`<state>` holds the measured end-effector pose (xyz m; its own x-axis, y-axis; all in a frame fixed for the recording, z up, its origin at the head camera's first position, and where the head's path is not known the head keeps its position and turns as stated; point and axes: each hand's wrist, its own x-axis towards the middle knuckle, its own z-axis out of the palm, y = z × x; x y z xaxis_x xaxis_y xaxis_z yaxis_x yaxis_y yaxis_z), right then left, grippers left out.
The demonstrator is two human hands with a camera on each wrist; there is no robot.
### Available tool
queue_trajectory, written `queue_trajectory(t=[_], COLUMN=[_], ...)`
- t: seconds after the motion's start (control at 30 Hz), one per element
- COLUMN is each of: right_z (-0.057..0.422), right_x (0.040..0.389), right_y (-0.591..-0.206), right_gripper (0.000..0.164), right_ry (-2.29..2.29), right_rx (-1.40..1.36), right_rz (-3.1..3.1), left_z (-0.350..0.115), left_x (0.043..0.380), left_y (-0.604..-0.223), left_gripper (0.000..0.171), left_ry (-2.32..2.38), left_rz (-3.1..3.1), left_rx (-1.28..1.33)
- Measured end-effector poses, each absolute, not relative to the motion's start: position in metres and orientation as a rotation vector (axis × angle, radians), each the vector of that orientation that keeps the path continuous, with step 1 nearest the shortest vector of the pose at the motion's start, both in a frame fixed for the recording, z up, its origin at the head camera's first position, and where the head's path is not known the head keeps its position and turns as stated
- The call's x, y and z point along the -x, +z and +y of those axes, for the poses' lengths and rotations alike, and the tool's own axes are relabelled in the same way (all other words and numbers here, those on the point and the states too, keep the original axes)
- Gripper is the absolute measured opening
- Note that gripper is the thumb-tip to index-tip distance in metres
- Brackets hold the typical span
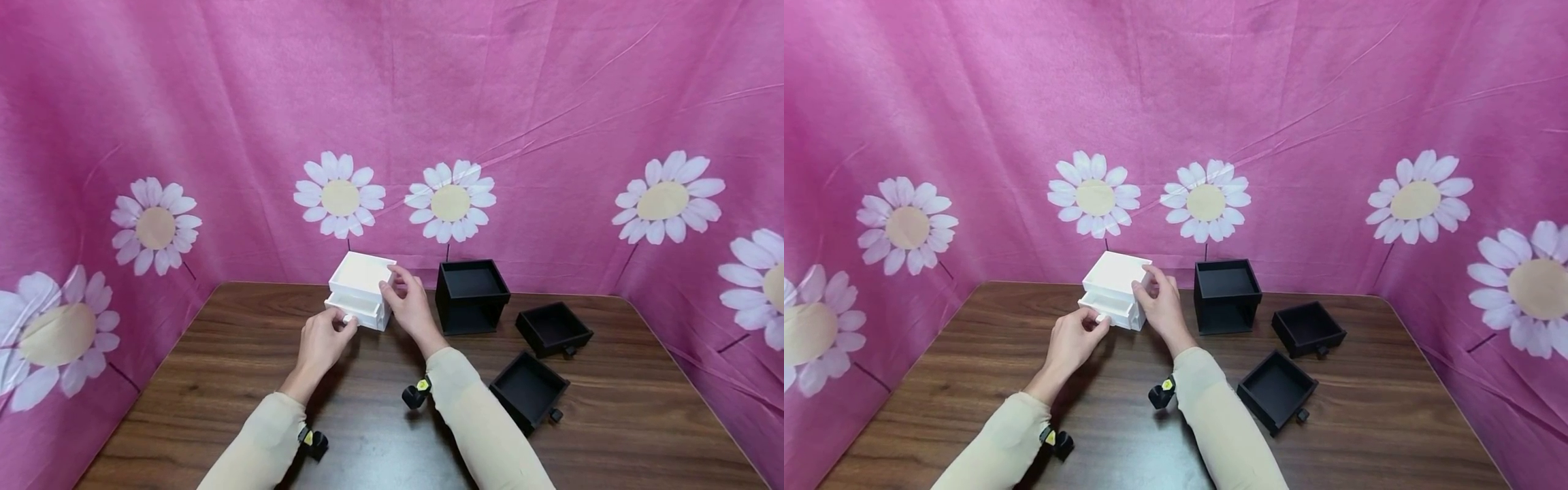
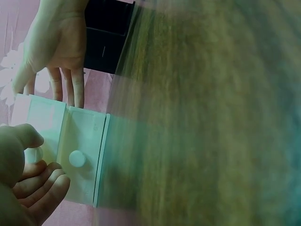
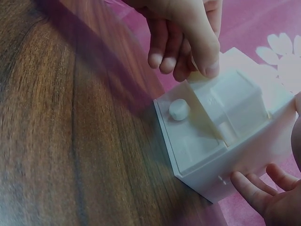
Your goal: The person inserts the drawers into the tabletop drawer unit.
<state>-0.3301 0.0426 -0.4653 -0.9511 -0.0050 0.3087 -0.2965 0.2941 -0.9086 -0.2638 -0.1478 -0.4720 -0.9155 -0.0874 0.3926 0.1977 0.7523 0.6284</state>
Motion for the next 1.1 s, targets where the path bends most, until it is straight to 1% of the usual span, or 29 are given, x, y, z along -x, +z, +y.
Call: queue_trajectory(t=[0.63,1.1], right_z=[0.043,0.043], right_x=[0.329,0.328], right_y=[-0.465,-0.464], right_gripper=[0.045,0.046], right_ry=[1.702,1.717], right_rx=[-0.27,-0.263], right_rz=[-2.34,-2.342], left_z=[-0.14,-0.136], left_x=[0.279,0.287], left_y=[-0.471,-0.47], left_gripper=[0.018,0.019], left_ry=[-0.968,-0.991], left_rz=[-2.552,-2.587], left_rx=[0.076,0.019])
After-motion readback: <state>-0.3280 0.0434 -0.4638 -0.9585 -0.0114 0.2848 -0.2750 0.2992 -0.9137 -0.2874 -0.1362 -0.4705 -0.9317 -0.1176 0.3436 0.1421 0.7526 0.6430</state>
